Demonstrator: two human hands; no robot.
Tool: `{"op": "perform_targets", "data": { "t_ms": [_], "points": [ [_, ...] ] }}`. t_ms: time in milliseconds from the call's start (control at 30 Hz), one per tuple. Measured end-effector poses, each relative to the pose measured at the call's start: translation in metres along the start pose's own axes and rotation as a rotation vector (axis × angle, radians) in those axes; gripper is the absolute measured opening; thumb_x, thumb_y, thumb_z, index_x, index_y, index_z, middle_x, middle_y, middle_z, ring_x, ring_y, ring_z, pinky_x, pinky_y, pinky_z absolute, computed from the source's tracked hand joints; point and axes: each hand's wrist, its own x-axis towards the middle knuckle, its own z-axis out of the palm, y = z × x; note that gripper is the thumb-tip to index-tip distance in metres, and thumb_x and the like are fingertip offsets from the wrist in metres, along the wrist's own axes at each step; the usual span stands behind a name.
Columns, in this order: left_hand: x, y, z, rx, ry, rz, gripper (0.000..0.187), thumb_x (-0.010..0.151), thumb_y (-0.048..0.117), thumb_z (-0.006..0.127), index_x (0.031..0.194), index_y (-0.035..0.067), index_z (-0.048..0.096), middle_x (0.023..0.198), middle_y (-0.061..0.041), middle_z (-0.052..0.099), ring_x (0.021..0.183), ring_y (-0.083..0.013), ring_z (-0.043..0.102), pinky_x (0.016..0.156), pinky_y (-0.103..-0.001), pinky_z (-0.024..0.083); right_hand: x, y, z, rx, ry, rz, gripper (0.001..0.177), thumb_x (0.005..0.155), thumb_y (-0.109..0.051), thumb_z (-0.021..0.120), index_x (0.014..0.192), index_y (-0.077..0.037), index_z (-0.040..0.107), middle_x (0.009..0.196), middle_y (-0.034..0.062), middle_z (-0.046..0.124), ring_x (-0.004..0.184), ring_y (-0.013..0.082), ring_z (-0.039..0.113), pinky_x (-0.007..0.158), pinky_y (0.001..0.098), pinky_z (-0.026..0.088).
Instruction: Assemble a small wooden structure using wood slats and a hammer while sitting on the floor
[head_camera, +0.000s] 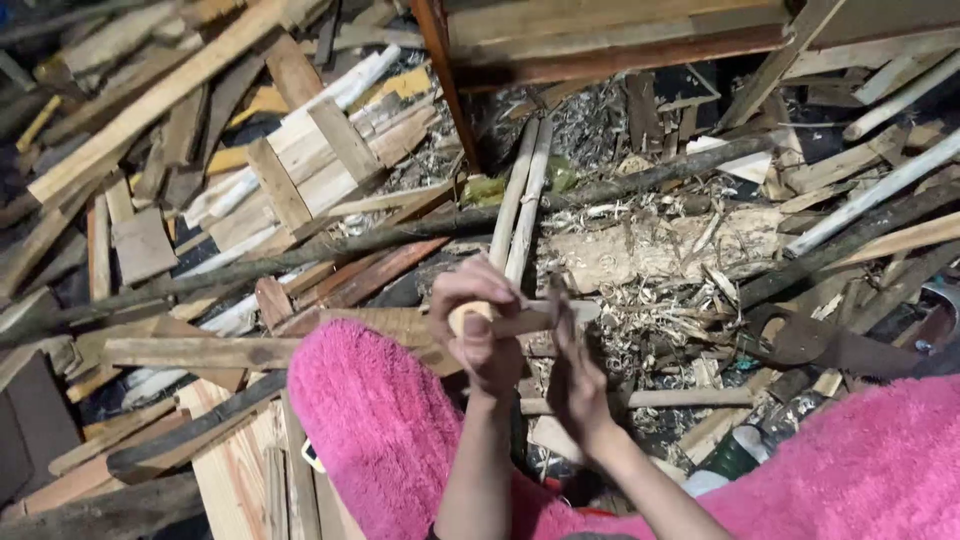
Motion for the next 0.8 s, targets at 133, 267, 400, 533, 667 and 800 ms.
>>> {"op": "perform_targets", "data": {
  "t_ms": [133, 267, 400, 533, 667, 800],
  "points": [
    [0.013, 0.006, -0.002, -0.044, 0.059, 0.023, 0.038, 0.094, 0.037, 0.056, 0.072, 0.006, 0.052, 0.049, -0.005, 0.045, 0.044, -0.0159, 0.047, 0.05, -0.025, 0.042, -0.006, 0.028, -0.013, 0.098, -0.211, 0.813, 0.063, 0.091, 0.019, 0.044, 0.151, -0.002, 0.045, 0.148, 0.0268, 0.052, 0.07, 0.0171, 0.068, 0.068, 0.0281, 0.05],
    [0.015, 0.026, 0.011, -0.04, 0.018, -0.052, 0.037, 0.096, 0.041, 0.061, 0.079, 0.009, 0.055, 0.061, -0.003, 0.05, 0.054, -0.0134, 0.05, 0.054, -0.025, 0.045, 0.01, -0.026, -0.024, 0.303, -0.106, 0.559, 0.076, 0.082, 0.011, 0.044, 0.155, -0.01, 0.038, 0.159, 0.0203, 0.041, 0.099, 0.0167, 0.035, 0.084, 0.0241, 0.027],
    [0.01, 0.008, 0.008, -0.146, 0.04, 0.04, 0.031, 0.091, 0.03, 0.065, 0.08, 0.003, 0.056, 0.052, -0.009, 0.052, 0.044, -0.0174, 0.051, 0.046, -0.028, 0.048, 0.001, -0.009, -0.01, 0.235, -0.098, 0.138, 0.051, 0.114, -0.019, 0.013, 0.161, -0.003, 0.021, 0.17, 0.003, 0.02, 0.159, 0.0144, 0.022, 0.137, 0.0376, 0.014],
    [0.01, 0.01, 0.007, -0.131, 0.058, -0.026, 0.039, 0.093, 0.037, 0.064, 0.076, 0.002, 0.055, 0.048, -0.009, 0.051, 0.042, -0.0192, 0.051, 0.046, -0.028, 0.048, -0.044, 0.082, 0.004, -0.111, -0.098, 0.279, 0.08, 0.087, 0.026, 0.032, 0.159, -0.009, 0.035, 0.152, 0.0167, 0.051, 0.132, 0.0286, 0.055, 0.116, 0.0421, 0.038],
    [0.015, 0.01, 0.011, 0.016, 0.087, -0.039, 0.054, 0.099, 0.048, 0.051, 0.071, 0.002, 0.053, 0.043, -0.006, 0.046, 0.039, -0.0168, 0.048, 0.044, -0.025, 0.045, 0.002, 0.028, -0.017, 0.047, -0.351, 0.755, 0.076, 0.093, 0.01, 0.036, 0.161, -0.022, 0.021, 0.164, 0.0081, 0.027, 0.083, 0.02, 0.045, 0.077, 0.0299, 0.033],
    [0.022, 0.011, -0.004, 0.145, 0.086, -0.041, 0.058, 0.1, 0.054, 0.038, 0.07, 0.005, 0.049, 0.045, -0.005, 0.046, 0.038, -0.0157, 0.05, 0.043, -0.025, 0.045, 0.012, -0.034, -0.017, 0.128, -0.212, 0.277, 0.083, 0.089, 0.02, 0.041, 0.163, -0.016, 0.024, 0.16, 0.0136, 0.041, 0.046, 0.0031, 0.058, 0.046, 0.0148, 0.05]
  ]
}}
